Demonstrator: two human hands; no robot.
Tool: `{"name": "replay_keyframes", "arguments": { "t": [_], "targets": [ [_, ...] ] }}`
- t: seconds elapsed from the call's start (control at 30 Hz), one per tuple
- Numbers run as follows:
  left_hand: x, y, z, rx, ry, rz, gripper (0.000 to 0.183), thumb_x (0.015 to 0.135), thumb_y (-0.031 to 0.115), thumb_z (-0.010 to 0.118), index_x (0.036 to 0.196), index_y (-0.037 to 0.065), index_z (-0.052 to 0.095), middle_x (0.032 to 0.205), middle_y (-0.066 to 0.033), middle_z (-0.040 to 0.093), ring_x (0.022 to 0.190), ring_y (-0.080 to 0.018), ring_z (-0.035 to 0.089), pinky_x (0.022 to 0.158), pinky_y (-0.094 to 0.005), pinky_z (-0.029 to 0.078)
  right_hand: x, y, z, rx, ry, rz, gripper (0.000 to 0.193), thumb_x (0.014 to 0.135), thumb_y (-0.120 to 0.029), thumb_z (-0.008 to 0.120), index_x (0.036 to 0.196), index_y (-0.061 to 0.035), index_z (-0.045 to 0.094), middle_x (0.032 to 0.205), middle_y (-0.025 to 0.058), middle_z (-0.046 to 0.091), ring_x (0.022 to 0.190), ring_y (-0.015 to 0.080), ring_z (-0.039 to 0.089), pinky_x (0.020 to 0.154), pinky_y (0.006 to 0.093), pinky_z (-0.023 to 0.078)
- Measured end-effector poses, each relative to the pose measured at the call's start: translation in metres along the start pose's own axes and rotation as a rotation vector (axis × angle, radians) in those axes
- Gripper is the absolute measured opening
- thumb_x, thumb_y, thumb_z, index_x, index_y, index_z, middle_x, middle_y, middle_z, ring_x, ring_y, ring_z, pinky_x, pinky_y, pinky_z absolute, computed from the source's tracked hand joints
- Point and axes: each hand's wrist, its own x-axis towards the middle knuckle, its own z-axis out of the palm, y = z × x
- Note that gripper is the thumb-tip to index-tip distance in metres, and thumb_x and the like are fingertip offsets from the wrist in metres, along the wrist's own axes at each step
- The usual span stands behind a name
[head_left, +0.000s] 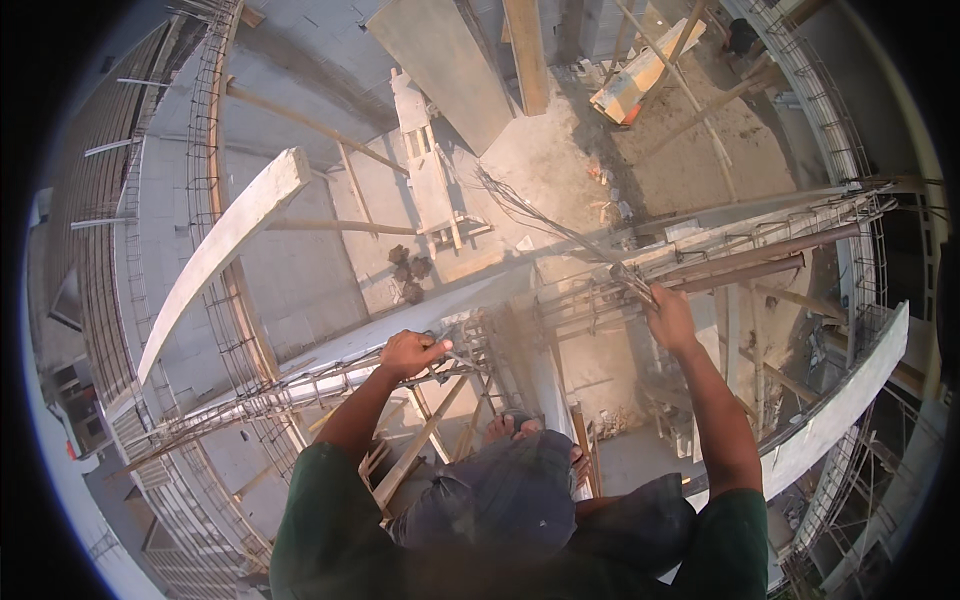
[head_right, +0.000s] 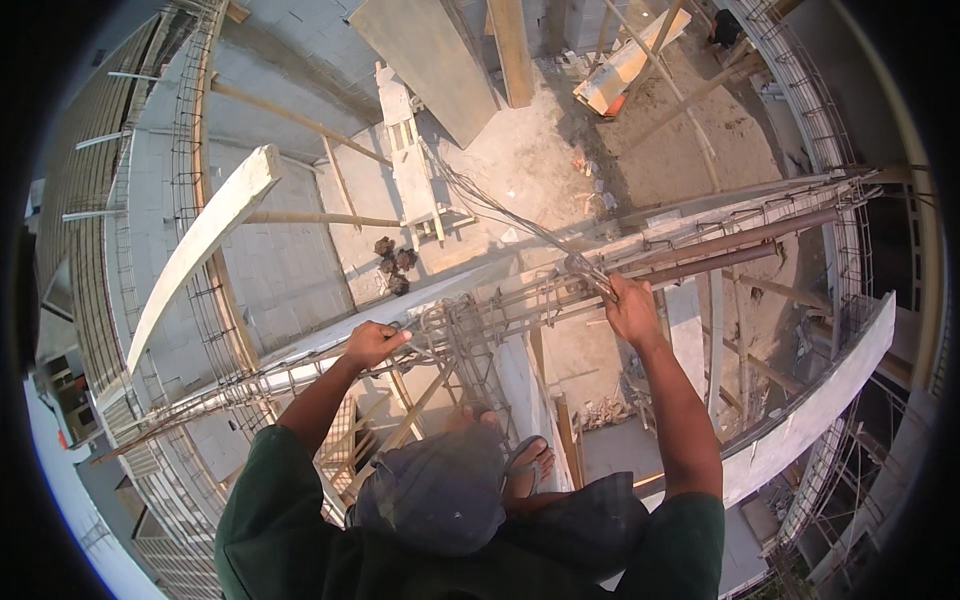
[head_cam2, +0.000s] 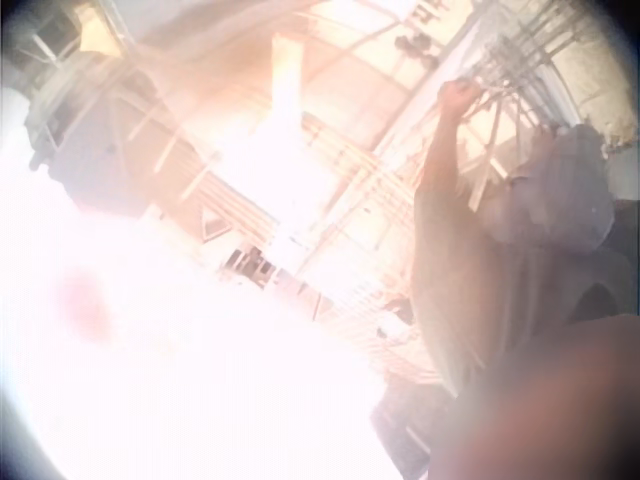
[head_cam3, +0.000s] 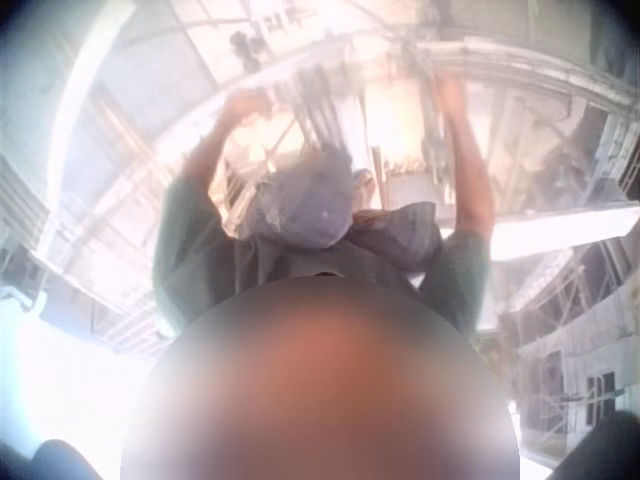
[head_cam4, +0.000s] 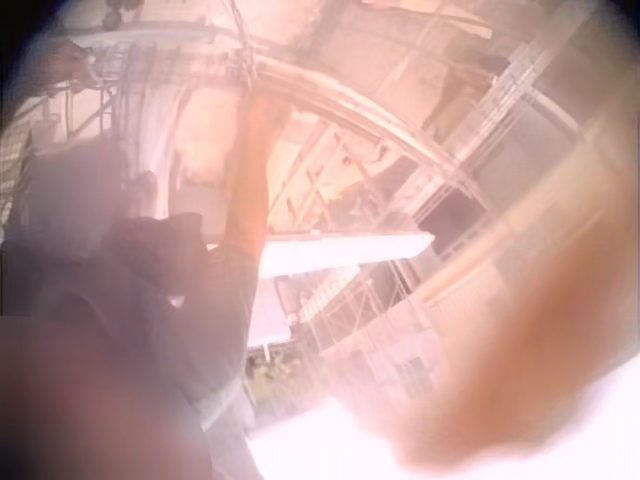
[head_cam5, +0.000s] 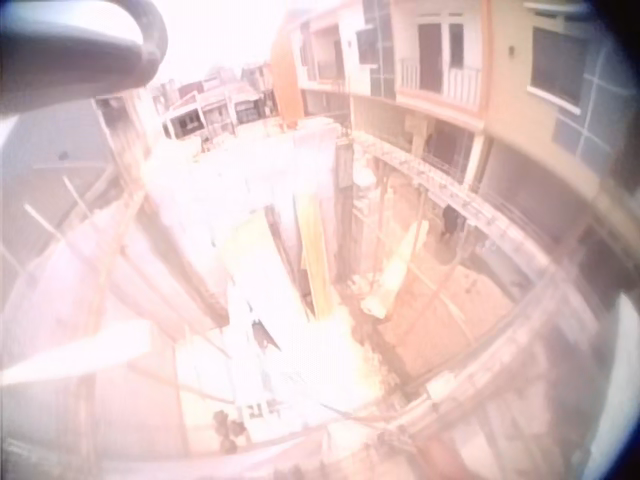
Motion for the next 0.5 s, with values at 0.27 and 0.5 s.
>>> {"name": "replay_keyframes", "arguments": {
  "t": [0.27, 0.5],
  "targets": [
    [-0.025, 0.030, -0.003, 0.219, 0.020, 0.019, 0.086, 0.105, 0.083, 0.049, 0.116, 0.006, 0.086, 0.108, -0.0236, 0.082, 0.108, -0.0406, 0.079, 0.102, -0.0486, 0.059, -0.017, -0.001, -0.003, -0.012, 0.069, 0.012, 0.020, 0.095, -0.023, 0.067, 0.108, -0.0079, 0.067, 0.097, 0.0261, 0.076, 0.100, 0.0479, 0.072, 0.096, 0.0541, 0.046],
    [-0.125, 0.146, -0.130, 0.212, 0.182, 0.260, 0.062, 0.104, 0.057, 0.071, 0.143, 0.009, 0.072, 0.134, -0.0206, 0.076, 0.123, -0.0421, 0.074, 0.103, -0.0524, 0.058, -0.026, 0.002, -0.006, -0.001, 0.071, 0.032, 0.022, 0.092, -0.020, 0.065, 0.111, -0.0091, 0.070, 0.098, 0.0246, 0.078, 0.104, 0.0461, 0.073, 0.102, 0.0539, 0.047]
  ]
}}
